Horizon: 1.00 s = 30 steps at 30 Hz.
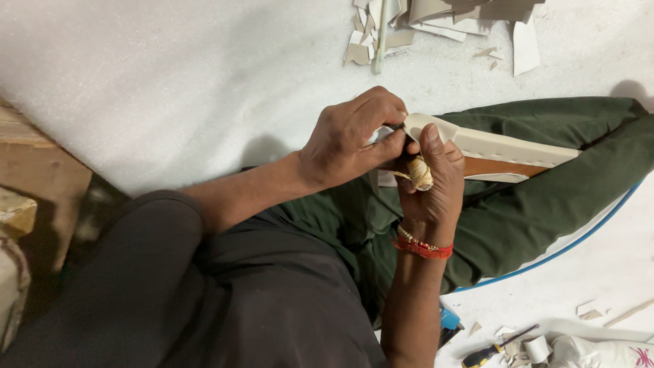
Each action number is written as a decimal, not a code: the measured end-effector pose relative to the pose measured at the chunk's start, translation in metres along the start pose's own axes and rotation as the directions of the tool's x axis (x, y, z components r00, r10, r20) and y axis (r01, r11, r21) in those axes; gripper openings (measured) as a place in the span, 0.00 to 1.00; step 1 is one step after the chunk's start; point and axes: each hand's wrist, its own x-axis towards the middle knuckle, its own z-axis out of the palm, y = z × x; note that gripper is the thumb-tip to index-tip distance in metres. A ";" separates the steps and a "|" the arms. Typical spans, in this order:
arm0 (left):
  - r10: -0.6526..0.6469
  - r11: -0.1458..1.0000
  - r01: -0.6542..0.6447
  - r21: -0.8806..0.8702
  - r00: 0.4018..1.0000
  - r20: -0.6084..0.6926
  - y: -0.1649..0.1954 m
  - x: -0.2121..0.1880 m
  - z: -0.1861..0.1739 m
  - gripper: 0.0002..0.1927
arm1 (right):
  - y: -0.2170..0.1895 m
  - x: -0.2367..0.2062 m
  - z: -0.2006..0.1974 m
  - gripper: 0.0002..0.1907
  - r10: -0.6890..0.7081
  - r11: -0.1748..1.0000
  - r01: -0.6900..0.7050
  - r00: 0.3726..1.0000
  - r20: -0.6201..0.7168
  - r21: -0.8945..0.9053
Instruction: The person sits on the floor with a long wooden frame strip on their lap and covers it with white fabric. They fold the fabric over the edges, tack it in place with a pneumatic nail gun, tuck the fabric at the ends, trim excess fabric with scissors, and press the edges by hand.
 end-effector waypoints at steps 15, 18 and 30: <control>-0.161 0.977 0.164 -0.135 0.986 0.033 -0.004 -0.008 -0.002 0.11 | 0.001 0.003 -0.006 0.14 -0.012 1.000 0.012 0.999 -0.040 -0.001; -0.128 0.987 0.132 -0.089 0.991 0.044 -0.003 -0.004 -0.004 0.11 | 0.001 0.004 -0.003 0.13 -0.012 1.000 0.013 0.998 -0.058 0.012; -0.124 0.992 0.129 -0.016 0.978 0.166 0.006 0.002 -0.011 0.10 | 0.018 -0.043 0.002 0.13 -0.181 0.969 0.175 0.983 -0.018 -0.175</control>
